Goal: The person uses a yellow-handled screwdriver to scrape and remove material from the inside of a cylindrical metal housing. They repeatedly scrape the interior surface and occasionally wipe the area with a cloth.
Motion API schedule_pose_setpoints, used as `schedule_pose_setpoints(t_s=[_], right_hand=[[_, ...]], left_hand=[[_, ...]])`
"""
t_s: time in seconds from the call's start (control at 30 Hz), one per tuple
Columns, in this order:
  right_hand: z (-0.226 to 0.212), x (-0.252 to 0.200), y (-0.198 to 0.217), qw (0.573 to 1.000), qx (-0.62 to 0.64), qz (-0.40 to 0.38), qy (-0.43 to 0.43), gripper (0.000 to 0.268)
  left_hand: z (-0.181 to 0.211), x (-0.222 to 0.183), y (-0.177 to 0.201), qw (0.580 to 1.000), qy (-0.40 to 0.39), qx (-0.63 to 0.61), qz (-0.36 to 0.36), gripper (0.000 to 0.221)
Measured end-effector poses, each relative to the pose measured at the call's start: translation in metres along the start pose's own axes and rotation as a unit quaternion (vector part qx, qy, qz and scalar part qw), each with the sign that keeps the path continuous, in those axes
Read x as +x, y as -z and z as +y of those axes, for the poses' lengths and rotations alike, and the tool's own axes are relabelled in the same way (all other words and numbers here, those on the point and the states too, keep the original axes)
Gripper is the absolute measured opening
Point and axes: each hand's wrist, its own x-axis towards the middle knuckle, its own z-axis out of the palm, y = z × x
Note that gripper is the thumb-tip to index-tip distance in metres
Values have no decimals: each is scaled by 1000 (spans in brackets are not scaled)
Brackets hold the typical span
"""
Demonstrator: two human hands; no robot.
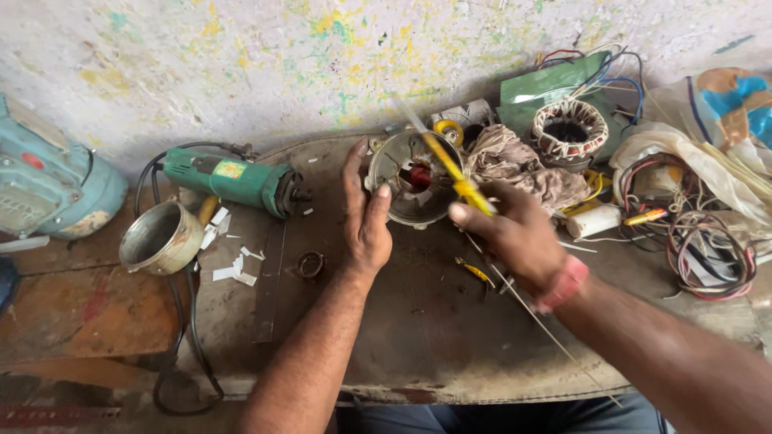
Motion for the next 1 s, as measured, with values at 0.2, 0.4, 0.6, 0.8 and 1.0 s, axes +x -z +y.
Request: schedule_pose_setpoints(t_s=[0.2,0.4,0.6,0.8,1.0], right_hand=[[-9,38,5,955,-266,38,128,22],[-29,68,12,814,-361,12,456,19],[-47,44,0,832,-336,30,441,55],[-65,-12,80,865,-439,-18,240,34],[-70,-27,119,757,-505,-58,411,26]], left_hand=[[3,5,10,987,107,-106,-62,84],[-2,7,16,977,134,-111,-122,76],[4,9,15,983,160,-59,-69,65],[2,7,7,975,149,-86,-138,62],[-1,7,11,972,176,-84,-134,64]])
